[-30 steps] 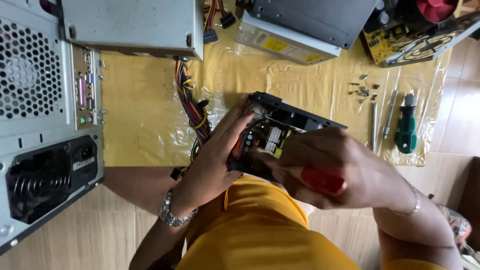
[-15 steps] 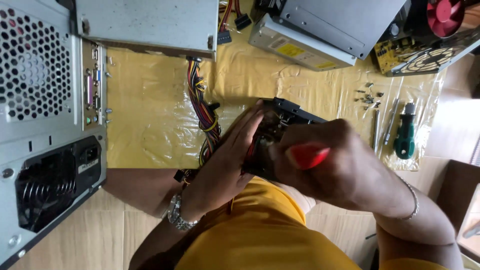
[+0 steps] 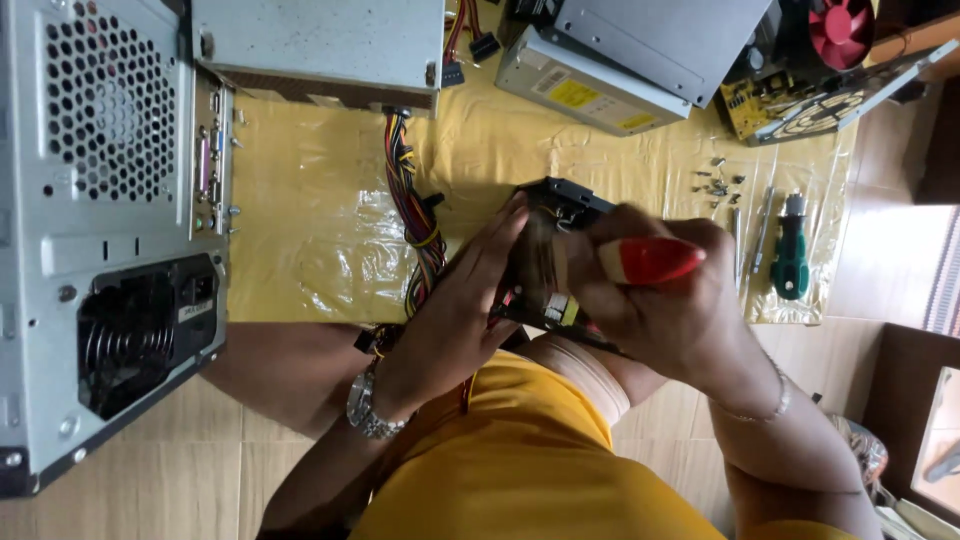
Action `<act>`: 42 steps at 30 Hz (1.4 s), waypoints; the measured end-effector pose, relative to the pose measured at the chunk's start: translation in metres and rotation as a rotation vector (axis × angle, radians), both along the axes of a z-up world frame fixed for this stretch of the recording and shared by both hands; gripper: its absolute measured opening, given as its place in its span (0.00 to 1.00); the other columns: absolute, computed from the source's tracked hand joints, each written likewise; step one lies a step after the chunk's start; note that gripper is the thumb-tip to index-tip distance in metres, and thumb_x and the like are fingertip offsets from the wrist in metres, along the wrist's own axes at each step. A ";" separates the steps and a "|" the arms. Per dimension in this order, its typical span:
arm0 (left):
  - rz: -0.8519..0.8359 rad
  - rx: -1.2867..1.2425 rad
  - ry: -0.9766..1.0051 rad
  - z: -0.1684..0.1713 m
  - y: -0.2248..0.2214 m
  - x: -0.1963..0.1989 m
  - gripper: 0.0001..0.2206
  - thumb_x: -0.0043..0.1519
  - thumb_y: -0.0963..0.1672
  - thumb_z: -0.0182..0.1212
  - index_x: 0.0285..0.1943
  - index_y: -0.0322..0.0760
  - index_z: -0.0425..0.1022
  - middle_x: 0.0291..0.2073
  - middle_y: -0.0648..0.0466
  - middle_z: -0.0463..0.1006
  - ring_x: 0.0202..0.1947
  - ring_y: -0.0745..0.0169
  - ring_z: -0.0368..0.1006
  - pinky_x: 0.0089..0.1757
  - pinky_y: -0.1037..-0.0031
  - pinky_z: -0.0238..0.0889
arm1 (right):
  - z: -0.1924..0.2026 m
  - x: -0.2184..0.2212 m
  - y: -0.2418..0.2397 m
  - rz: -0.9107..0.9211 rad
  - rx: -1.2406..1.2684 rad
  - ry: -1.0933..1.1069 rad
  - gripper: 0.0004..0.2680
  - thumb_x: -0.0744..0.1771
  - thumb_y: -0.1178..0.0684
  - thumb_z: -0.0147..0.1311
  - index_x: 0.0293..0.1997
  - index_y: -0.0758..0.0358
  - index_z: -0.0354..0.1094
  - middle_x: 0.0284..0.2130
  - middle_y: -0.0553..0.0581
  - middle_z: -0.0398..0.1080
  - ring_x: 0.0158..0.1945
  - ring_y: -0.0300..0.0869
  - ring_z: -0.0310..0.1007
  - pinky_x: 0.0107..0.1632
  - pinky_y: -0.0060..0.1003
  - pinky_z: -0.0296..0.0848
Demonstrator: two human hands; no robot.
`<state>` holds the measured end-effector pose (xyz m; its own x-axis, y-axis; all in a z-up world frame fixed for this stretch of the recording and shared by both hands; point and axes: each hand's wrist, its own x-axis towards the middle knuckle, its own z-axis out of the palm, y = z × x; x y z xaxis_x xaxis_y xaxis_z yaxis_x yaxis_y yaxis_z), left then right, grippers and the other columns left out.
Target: The person cleans a computer power supply unit with a brush and reassembles it using a screwdriver.
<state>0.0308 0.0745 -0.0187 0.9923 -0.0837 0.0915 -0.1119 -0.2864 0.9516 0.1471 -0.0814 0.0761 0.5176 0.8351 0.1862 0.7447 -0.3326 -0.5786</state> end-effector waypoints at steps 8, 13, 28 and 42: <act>0.005 -0.014 -0.016 -0.003 -0.005 -0.002 0.47 0.49 0.32 0.65 0.79 0.32 0.43 0.79 0.41 0.47 0.80 0.43 0.46 0.73 0.60 0.45 | 0.000 -0.003 -0.065 -0.188 0.203 0.256 0.04 0.61 0.68 0.54 0.27 0.68 0.64 0.33 0.60 0.73 0.24 0.41 0.69 0.27 0.29 0.67; -0.004 0.047 -0.050 -0.009 -0.009 -0.001 0.41 0.49 0.33 0.67 0.75 0.36 0.56 0.78 0.46 0.51 0.79 0.45 0.49 0.72 0.60 0.49 | -0.021 -0.019 -0.067 -0.347 0.120 0.218 0.04 0.63 0.63 0.61 0.28 0.64 0.71 0.31 0.53 0.76 0.27 0.38 0.75 0.30 0.27 0.70; 0.007 0.021 0.011 -0.003 -0.013 -0.003 0.34 0.50 0.31 0.62 0.69 0.37 0.64 0.78 0.47 0.51 0.80 0.45 0.48 0.71 0.62 0.50 | -0.017 -0.016 -0.060 -0.275 0.013 0.157 0.09 0.65 0.62 0.58 0.29 0.63 0.59 0.13 0.54 0.67 0.10 0.39 0.58 0.14 0.35 0.54; 0.035 0.049 -0.025 0.000 -0.015 -0.003 0.25 0.54 0.35 0.65 0.63 0.30 0.69 0.77 0.45 0.52 0.78 0.43 0.50 0.69 0.61 0.52 | -0.017 -0.015 -0.054 -0.306 0.147 0.117 0.10 0.65 0.65 0.59 0.24 0.64 0.62 0.13 0.49 0.65 0.12 0.35 0.54 0.17 0.30 0.54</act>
<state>0.0277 0.0591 -0.0192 0.9921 -0.0536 0.1131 -0.1245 -0.3368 0.9333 0.1322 -0.1354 0.0587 0.7647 0.6067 0.2172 0.5491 -0.4371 -0.7123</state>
